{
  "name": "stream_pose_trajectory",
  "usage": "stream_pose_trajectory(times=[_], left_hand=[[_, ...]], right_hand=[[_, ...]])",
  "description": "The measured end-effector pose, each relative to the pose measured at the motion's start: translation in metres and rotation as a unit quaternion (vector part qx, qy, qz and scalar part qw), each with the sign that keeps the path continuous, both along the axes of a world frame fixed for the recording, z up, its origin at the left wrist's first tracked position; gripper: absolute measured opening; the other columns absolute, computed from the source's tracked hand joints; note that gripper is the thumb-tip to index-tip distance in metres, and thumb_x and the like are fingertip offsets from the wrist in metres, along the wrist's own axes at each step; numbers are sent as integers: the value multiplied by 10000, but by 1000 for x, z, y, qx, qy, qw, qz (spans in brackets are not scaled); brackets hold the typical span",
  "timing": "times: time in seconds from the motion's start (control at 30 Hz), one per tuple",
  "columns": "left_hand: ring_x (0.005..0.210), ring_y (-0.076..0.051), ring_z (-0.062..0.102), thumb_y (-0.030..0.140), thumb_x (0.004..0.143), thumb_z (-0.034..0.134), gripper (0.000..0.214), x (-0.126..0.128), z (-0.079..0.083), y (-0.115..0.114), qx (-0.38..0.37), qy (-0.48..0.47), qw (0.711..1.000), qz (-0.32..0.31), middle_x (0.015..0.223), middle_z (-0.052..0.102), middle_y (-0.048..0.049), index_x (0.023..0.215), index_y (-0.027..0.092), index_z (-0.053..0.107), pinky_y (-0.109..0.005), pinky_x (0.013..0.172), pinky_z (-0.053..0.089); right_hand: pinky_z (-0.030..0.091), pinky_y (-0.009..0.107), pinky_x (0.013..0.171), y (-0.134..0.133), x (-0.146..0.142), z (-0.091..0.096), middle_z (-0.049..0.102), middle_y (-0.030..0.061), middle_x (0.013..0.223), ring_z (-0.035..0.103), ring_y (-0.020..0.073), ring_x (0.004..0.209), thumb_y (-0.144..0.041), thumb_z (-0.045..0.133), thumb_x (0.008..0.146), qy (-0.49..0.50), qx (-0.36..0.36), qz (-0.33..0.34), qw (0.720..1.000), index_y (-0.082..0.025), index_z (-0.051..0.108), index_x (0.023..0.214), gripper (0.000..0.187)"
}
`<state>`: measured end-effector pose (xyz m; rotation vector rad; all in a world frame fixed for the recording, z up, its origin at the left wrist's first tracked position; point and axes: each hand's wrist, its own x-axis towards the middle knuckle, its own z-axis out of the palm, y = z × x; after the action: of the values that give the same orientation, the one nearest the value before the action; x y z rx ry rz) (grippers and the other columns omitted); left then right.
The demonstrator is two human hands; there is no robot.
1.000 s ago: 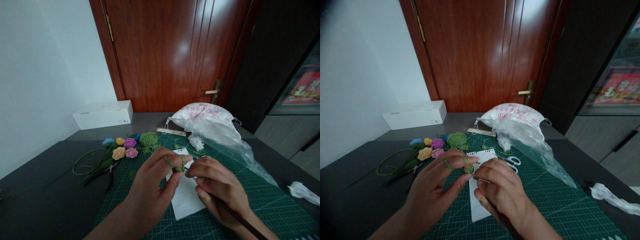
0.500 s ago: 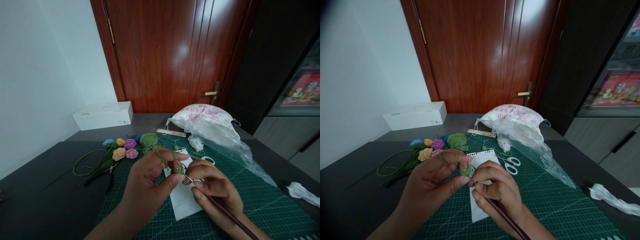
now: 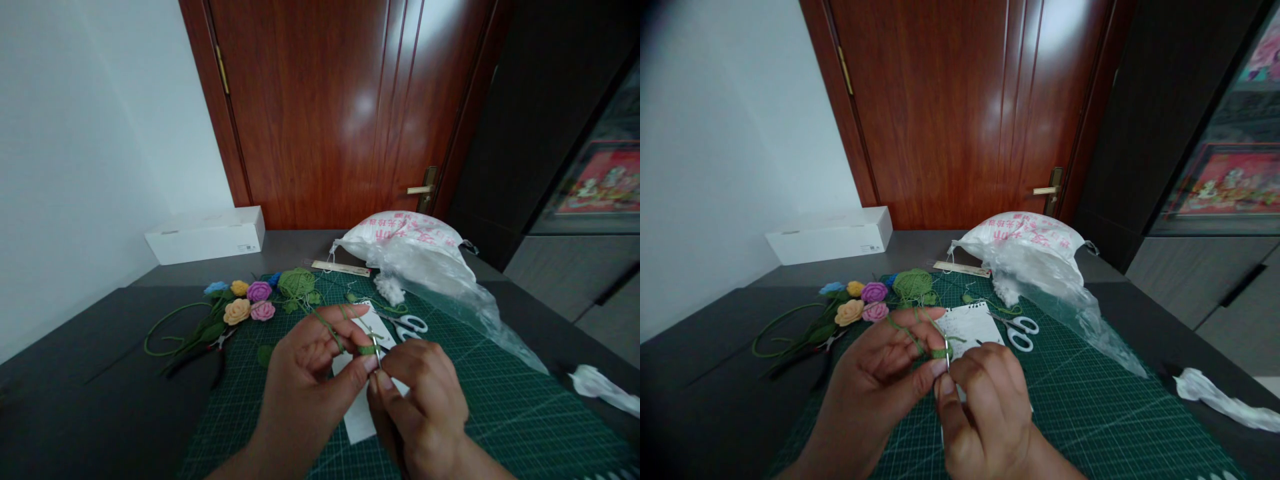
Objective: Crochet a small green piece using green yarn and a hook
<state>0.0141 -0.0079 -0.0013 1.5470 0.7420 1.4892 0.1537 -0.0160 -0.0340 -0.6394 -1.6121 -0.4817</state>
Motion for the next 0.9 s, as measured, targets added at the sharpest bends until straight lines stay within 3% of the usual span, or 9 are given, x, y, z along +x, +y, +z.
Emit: stream_pose_trajectory(times=[0.07,0.13,0.27,0.4,0.53,0.63,0.77,0.83,0.9], left_hand=[[804,-150,738,-31,743,700,367,1,-2,0,40,7,999,22,844,738,-2,1013,214,738,-265,794,635],[769,-142,724,-10,765,701,469,1,-3,2,58,13,998,19,840,725,7,1162,238,721,-261,757,634],[755,-143,689,75,805,732,507,-2,-4,7,13,24,1000,-9,834,693,4,1281,240,678,-258,694,614],[756,-148,669,86,777,764,473,-5,-3,9,-23,0,1000,-1,880,707,-17,1220,242,710,-268,693,595],[706,-117,642,101,705,846,580,-4,-1,7,-132,-65,988,-42,815,686,10,1254,220,704,-224,660,558],[692,-114,645,131,714,850,548,-1,-1,4,-175,-75,981,-48,798,683,12,1239,189,703,-218,645,557],[765,-145,695,60,787,740,469,2,-5,3,-17,2,1000,23,864,718,-8,1226,220,699,-266,730,601],[771,-137,698,28,806,689,486,2,-6,5,60,35,997,36,861,712,5,1241,246,695,-267,764,605],[748,-122,682,45,830,689,502,0,-5,7,64,48,996,34,842,694,18,1284,259,679,-233,723,594]], right_hand=[[456,298,554,1,0,-2,617,-23,681,571,147,587,8,569,843,18,-33,12,999,-257,553,828,266],[481,306,575,2,2,-6,605,-21,701,575,151,602,-14,575,849,54,-88,82,991,-257,539,875,248],[560,419,740,4,9,-12,667,25,829,651,205,754,-50,581,890,129,-132,183,966,-255,571,1036,252],[558,361,661,7,16,-2,669,15,792,652,186,691,-39,616,880,56,-115,176,976,-261,608,996,250],[552,349,591,10,16,10,670,2,706,651,187,613,-82,570,892,0,-110,156,982,-258,619,988,206],[519,370,589,8,8,8,661,-1,677,615,191,584,-78,548,872,8,-44,62,997,-254,610,989,220],[431,320,580,5,-2,-2,611,-23,682,551,156,598,-13,572,855,18,-43,-11,999,-260,550,851,248],[439,315,606,5,-1,-6,596,-24,707,554,151,622,-27,595,860,51,-82,46,994,-254,527,847,237],[477,325,652,6,3,-8,605,-11,760,590,163,687,-62,587,897,110,-131,145,975,-247,544,897,190]])
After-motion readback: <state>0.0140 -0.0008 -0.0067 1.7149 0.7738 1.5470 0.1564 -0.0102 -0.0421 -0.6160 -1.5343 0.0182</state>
